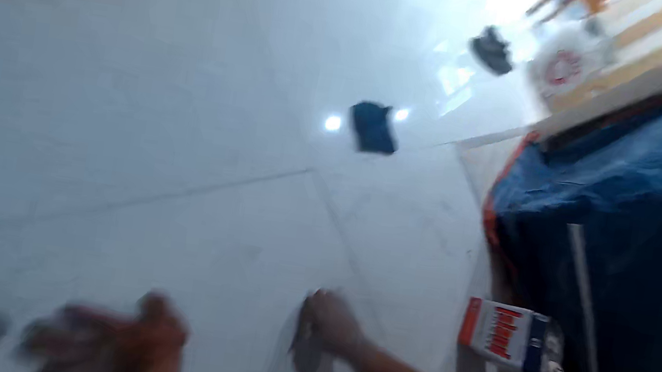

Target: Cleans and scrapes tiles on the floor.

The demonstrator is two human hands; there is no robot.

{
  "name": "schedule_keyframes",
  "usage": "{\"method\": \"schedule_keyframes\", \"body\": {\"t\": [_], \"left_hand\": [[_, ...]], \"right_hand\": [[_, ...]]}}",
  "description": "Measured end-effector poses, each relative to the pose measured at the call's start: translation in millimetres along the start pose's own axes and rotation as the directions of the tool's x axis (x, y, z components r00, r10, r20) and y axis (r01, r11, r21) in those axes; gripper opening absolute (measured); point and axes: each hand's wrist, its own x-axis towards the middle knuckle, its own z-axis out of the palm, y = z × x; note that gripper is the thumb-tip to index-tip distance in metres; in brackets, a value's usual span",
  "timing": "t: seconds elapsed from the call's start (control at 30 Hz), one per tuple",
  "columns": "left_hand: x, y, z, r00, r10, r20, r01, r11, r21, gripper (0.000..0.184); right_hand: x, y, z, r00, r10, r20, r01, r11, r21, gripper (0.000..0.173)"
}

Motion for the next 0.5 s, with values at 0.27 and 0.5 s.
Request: {"method": "schedule_keyframes", "body": {"t": [0.27,0.5], "left_hand": [[9.0,-2.1,11.2,0.996,-0.092,0.008,0.092,0.993,0.073,0.094],[11.2,-3.4,13.6,0.995,-0.101,0.002,0.100,0.988,0.117,0.093]], "right_hand": [[107.6,-20.6,-55.0,0.990,-0.140,0.021,0.142,0.975,-0.169,0.046],[126.9,-45.3,-71.7,0.994,-0.095,0.059,0.103,0.984,-0.146,0.045]]}}
